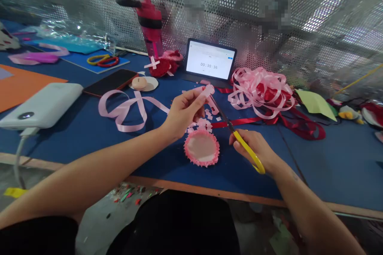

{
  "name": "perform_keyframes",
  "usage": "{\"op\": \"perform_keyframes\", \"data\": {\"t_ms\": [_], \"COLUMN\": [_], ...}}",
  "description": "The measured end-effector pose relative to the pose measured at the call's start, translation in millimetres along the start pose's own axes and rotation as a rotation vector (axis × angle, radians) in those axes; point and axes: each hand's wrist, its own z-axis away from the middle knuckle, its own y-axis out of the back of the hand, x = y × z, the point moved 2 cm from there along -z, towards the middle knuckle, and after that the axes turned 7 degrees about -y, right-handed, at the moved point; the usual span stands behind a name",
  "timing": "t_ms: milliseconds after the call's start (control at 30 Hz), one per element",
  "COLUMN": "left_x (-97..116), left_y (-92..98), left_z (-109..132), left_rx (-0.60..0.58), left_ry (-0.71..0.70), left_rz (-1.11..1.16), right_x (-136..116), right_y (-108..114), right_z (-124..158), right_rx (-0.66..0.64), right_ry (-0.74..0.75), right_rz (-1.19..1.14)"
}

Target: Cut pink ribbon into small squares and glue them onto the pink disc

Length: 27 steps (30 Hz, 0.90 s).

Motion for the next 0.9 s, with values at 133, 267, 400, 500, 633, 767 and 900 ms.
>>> {"op": "perform_keyframes", "data": {"t_ms": [133, 267, 400, 500, 633, 767, 900], "left_x": [-2.3, -4.4, -4.1, -3.8, -5.0, -6.2, -5.5], "left_y": [-3.2, -5.2, -6.9, -7.8, -7.8, -7.4, -7.8], "left_z": [2.5, 4.3, 4.8, 5.0, 5.2, 5.4, 5.6], "left_rx": [-0.075, -0.11, -0.135, -0.142, -0.147, -0.144, -0.143], "left_ry": [0.0, 0.009, 0.01, 0.006, 0.008, 0.016, 0.019], "left_rz": [0.02, 0.032, 0.069, 0.087, 0.09, 0.066, 0.064], "right_x": [-0.6, -1.4, -1.6, -0.8, -0.3, -0.7, -1.3], "right_y": [-2.0, -4.1, -4.6, -4.9, -5.2, -5.7, -5.9], "right_z": [0.6, 0.0, -0.6, -0.4, 0.1, -0.5, -0.9], "right_rx": [-0.008, -0.017, -0.014, -0.012, -0.017, -0.018, -0.007], "right_ry": [0.026, 0.028, 0.043, 0.051, 0.056, 0.051, 0.054], "right_rz": [-0.012, -0.006, -0.01, -0.015, -0.021, -0.015, -0.011]}}
